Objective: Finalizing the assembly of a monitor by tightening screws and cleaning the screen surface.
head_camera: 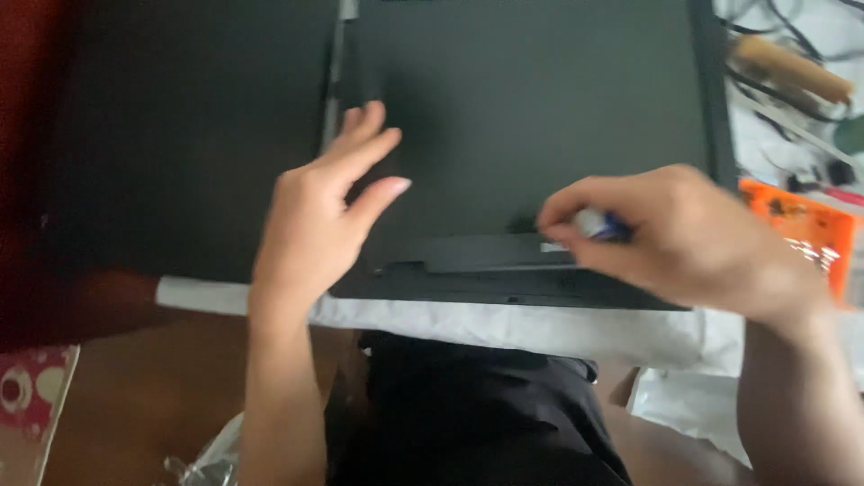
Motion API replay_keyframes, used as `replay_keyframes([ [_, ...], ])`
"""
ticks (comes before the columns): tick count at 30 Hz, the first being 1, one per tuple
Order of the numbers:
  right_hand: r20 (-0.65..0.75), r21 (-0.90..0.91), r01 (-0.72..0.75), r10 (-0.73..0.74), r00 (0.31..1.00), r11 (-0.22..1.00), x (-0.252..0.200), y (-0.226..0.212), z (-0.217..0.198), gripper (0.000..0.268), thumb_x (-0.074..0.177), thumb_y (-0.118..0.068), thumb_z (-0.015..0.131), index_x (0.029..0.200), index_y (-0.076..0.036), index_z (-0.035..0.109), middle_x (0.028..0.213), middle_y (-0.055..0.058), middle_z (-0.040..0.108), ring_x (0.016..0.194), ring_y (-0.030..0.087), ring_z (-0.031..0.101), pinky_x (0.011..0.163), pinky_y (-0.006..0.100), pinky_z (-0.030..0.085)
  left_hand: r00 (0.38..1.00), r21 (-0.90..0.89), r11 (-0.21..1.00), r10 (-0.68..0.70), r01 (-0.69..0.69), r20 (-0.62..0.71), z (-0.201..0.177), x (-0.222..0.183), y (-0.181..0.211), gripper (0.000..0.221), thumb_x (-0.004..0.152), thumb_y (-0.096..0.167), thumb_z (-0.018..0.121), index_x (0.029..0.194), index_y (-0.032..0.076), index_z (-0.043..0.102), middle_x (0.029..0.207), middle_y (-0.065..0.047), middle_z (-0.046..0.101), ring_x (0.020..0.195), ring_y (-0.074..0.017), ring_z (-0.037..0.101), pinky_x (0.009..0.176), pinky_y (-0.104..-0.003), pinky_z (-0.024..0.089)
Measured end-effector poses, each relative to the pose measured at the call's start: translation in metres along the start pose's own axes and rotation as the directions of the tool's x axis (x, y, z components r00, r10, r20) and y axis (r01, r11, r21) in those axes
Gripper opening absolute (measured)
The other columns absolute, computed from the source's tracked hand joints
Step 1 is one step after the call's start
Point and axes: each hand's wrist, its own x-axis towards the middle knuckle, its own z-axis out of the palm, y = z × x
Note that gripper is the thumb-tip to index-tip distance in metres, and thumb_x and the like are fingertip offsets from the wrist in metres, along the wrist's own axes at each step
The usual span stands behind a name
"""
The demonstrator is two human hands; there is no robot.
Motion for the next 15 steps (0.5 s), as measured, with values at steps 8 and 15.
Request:
replay_keyframes([
  [8, 0.222, 0.016, 0.395, -0.389, 0.894, 0.918, 0.054, -0.069, 0.023, 0.011, 0.097, -0.025, 0.063, 0.104, -0.021, 0.07, 0.078, -0.008, 0.076, 0.051, 0.021, 0.062, 0.056, 0.036, 0.046, 0.982, -0.052, 0.991, 0.118, -0.127, -0.148, -0.015, -0.022, 0.002, 0.024, 0.099, 0.001, 0.069, 0.123, -0.001, 0.068, 0.127, -0.017, 0.069, 0.123, -0.0305, 0.065, 0.104, -0.039, 0.055],
  [15, 0.3, -0.005, 0.404, -0.384, 0.873, 0.915, 0.072, -0.09, 0.036, 0.013, 0.098, -0.027, 0.062, 0.105, -0.02, 0.071, 0.069, -0.002, 0.072, 0.051, 0.026, 0.057, 0.055, 0.04, 0.043, 0.996, -0.059, 0.996, -0.065, 0.068, 0.055, -0.033, -0.053, 0.012, 0.023, 0.093, 0.007, 0.069, 0.116, 0.008, 0.067, 0.109, -0.006, 0.075, 0.103, -0.0225, 0.073, 0.088, -0.036, 0.058],
])
